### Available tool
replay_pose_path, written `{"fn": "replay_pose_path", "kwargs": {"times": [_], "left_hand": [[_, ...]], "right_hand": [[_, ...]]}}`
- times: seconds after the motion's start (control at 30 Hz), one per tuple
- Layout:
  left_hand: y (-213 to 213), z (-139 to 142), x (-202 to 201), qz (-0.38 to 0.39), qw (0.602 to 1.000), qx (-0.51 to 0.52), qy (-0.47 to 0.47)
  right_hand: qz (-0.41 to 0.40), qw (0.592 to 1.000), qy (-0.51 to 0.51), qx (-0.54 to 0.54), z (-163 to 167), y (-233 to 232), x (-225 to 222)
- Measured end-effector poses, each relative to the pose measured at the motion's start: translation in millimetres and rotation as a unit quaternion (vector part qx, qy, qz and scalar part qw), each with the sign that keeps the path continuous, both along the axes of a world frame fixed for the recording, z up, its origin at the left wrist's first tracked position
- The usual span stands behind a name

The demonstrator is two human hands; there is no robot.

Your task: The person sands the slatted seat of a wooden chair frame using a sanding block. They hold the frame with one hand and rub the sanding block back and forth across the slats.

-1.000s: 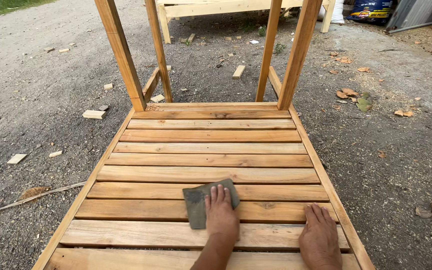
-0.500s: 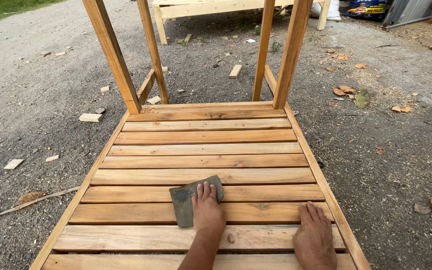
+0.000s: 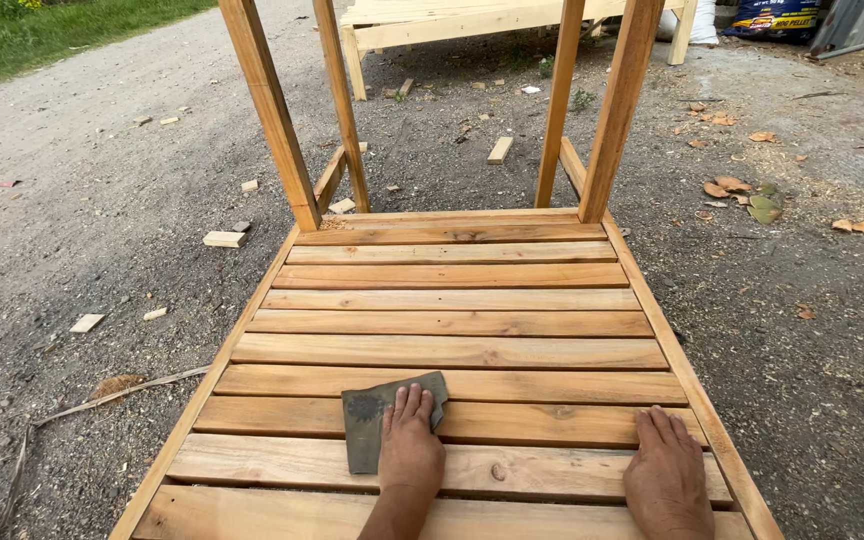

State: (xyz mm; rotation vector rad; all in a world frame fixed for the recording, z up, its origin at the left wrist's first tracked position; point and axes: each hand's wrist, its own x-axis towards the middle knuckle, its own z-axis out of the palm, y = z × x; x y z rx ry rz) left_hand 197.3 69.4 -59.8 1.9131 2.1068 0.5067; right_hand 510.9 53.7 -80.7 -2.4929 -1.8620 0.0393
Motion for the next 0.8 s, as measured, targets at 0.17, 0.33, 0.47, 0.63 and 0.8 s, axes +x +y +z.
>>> {"fn": "replay_pose_path", "kwargs": {"times": [0.17,0.33,0.47,0.63,0.8], "left_hand": [[-20.2,-18.1,60.5,-0.077,0.997,0.014,-0.024],[-49.4,-30.9,76.0,-0.202,0.976,0.005,-0.083],[-56.2,-29.9,-39.9,-0.044,0.998,0.031,-0.043],[-58.1,-28.0,-122.3,0.128,0.989,0.077,0.006],[-66.7,-56.5,-21.6,-0.036,0.996,0.047,-0.067]], "right_hand": [[0.015,0.999,-0.006,0.050,-17.9,4.5,6.7],[0.035,0.993,-0.009,0.114,-46.8,13.5,21.7],[0.058,0.987,-0.020,0.145,-67.5,23.8,32.7],[0.035,0.989,-0.031,0.141,-70.6,32.2,22.6],[0.132,0.978,0.003,0.162,-70.0,29.0,-54.3]]}}
